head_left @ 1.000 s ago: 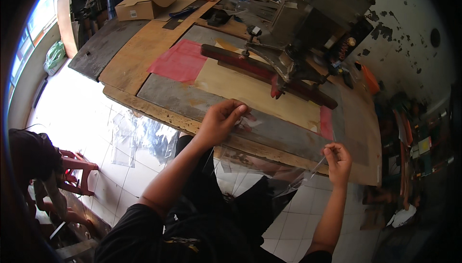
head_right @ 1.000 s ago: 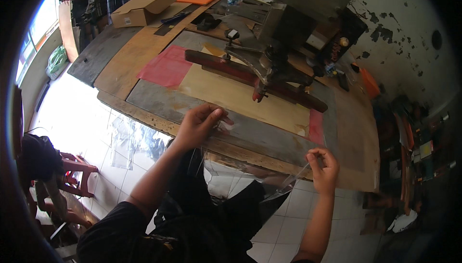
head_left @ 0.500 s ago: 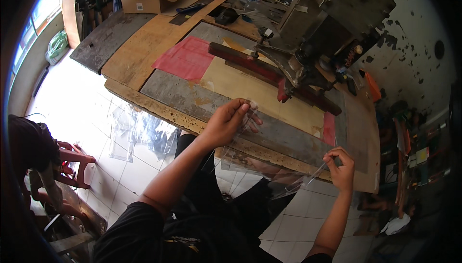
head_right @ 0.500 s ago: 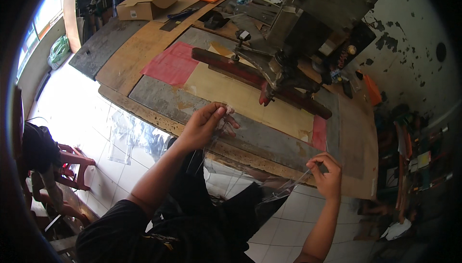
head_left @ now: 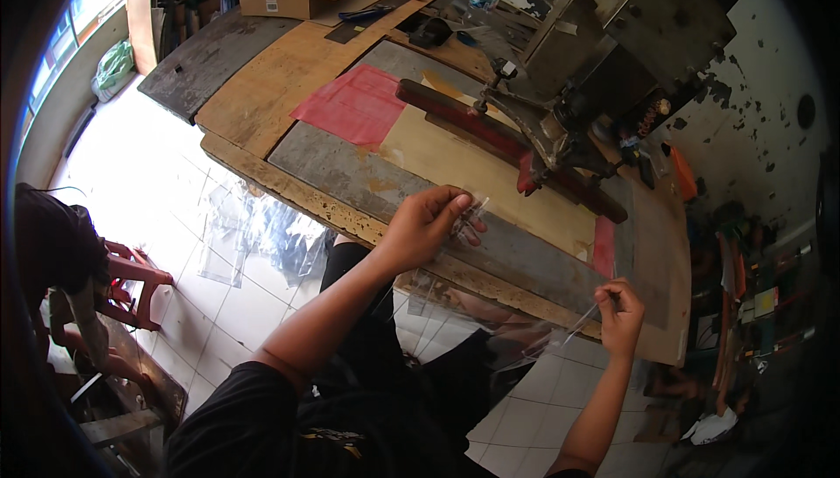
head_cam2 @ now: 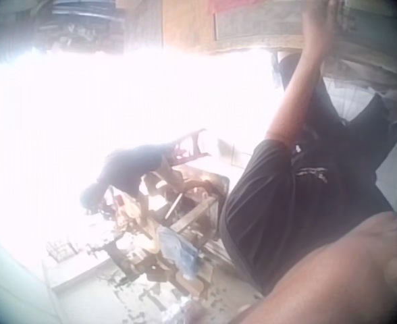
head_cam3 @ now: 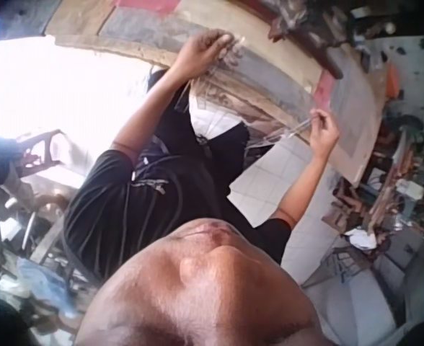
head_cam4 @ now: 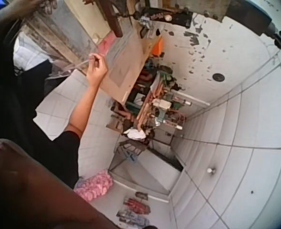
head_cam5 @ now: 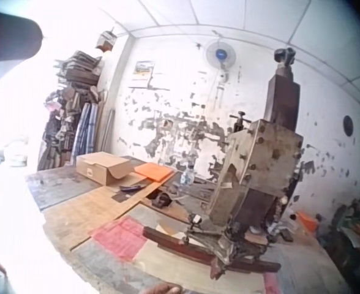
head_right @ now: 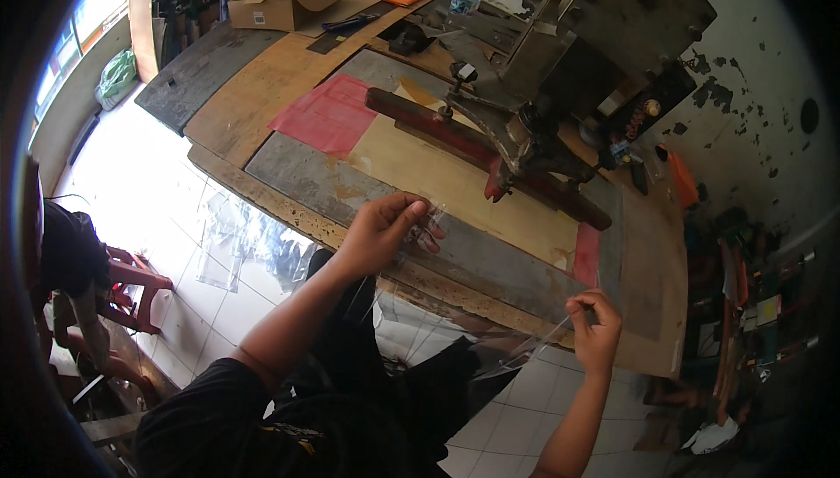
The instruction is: The person separates, opens, and flattens clear plastic bags by hand on a workbench.
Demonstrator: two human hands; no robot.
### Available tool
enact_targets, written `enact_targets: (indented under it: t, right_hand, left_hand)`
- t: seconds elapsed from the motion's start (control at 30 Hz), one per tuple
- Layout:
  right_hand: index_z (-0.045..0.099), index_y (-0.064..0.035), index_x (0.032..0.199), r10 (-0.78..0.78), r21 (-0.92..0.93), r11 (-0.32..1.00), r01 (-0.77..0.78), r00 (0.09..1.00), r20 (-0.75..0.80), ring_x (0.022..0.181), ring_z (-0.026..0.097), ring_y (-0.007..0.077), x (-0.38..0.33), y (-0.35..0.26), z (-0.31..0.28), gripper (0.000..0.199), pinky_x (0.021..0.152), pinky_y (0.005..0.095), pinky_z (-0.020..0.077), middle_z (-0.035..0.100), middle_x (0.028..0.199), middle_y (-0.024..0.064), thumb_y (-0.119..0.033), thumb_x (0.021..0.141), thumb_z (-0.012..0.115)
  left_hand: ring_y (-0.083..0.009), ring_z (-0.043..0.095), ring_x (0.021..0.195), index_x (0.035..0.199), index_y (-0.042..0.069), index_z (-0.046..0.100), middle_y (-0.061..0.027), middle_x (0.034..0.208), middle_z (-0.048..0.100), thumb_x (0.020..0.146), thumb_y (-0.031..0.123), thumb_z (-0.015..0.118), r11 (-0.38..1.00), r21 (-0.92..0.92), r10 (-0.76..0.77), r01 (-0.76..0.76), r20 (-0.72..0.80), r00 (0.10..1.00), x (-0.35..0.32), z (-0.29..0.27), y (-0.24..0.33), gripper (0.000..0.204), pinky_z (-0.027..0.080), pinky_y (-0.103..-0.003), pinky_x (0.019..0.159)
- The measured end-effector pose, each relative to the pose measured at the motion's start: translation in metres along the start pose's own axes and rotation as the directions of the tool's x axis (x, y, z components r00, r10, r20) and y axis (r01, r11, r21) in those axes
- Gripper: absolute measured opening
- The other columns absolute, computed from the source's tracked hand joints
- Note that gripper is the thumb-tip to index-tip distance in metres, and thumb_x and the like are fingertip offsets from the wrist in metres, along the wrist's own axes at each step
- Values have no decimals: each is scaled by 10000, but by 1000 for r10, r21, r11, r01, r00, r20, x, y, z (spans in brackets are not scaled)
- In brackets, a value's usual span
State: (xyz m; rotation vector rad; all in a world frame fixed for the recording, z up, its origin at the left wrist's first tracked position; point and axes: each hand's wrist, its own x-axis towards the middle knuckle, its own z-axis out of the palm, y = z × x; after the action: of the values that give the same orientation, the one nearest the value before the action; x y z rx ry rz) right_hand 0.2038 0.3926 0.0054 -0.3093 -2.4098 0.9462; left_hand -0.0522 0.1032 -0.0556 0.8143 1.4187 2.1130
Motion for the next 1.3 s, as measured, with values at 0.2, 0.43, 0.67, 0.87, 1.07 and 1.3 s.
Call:
enact_targets:
  t: [0.2, 0.43, 0.67, 0.87, 1.07, 1.3]
  right_hand:
    - [714, 31, 911, -7, -33, 999, 9, 999, 52, 816, 633, 153, 1, -13, -3, 254, 772, 289, 506, 689, 881, 68, -199, 949, 814]
    - [704, 42, 906, -30, -51, 998, 37, 992, 126, 800, 629, 149, 3, -21, -8, 224, 761, 286, 502, 686, 866, 75, -151, 948, 811]
    - [683, 46, 898, -30, -50, 998, 32, 999, 36, 788, 605, 145, 0, -12, -1, 187, 761, 278, 491, 664, 851, 69, -100, 962, 780]
    - [685, 42, 902, -21, -66, 998, 23, 999, 28, 813, 611, 147, -1, -9, 1, 212, 780, 279, 492, 668, 860, 66, -135, 974, 774]
    - [692, 39, 911, 20, 7, 1000, -21, 998, 67, 823, 624, 149, -2, -9, -2, 229, 788, 284, 498, 679, 865, 76, -158, 960, 798]
    - [689, 39, 911, 9, -38, 999, -4, 994, 113, 819, 621, 158, -1, -14, -7, 243, 789, 289, 497, 675, 863, 79, -166, 947, 813]
  left_hand:
    - [-176, 748, 853, 1218, -50, 627, -131, 976, 768, 1154, 258, 474, 999, 54, -1, 0, 13, 1000, 0, -2, -3, 350, 581, -303, 789]
    - [-176, 754, 808, 1149, -45, 637, -124, 910, 760, 1149, 275, 489, 995, 91, -43, 46, -37, 998, -2, 1, 0, 352, 586, -293, 751]
    - [-147, 743, 728, 1104, -53, 672, -109, 859, 777, 1128, 250, 546, 998, 62, 32, -28, -59, 998, -3, 4, -6, 328, 558, -283, 688]
    - [-151, 742, 734, 1124, -60, 669, -116, 873, 779, 1123, 241, 558, 998, 67, 9, -6, -54, 998, -3, 3, -2, 320, 561, -288, 697]
    - [-153, 743, 741, 1136, -63, 671, -120, 885, 783, 1125, 245, 554, 998, 55, -26, 30, -76, 997, -4, 4, 3, 330, 562, -288, 710]
    - [-140, 741, 770, 1167, -64, 671, -119, 910, 787, 1129, 236, 541, 996, 73, -37, 41, -58, 998, -4, 3, 4, 329, 566, -282, 716]
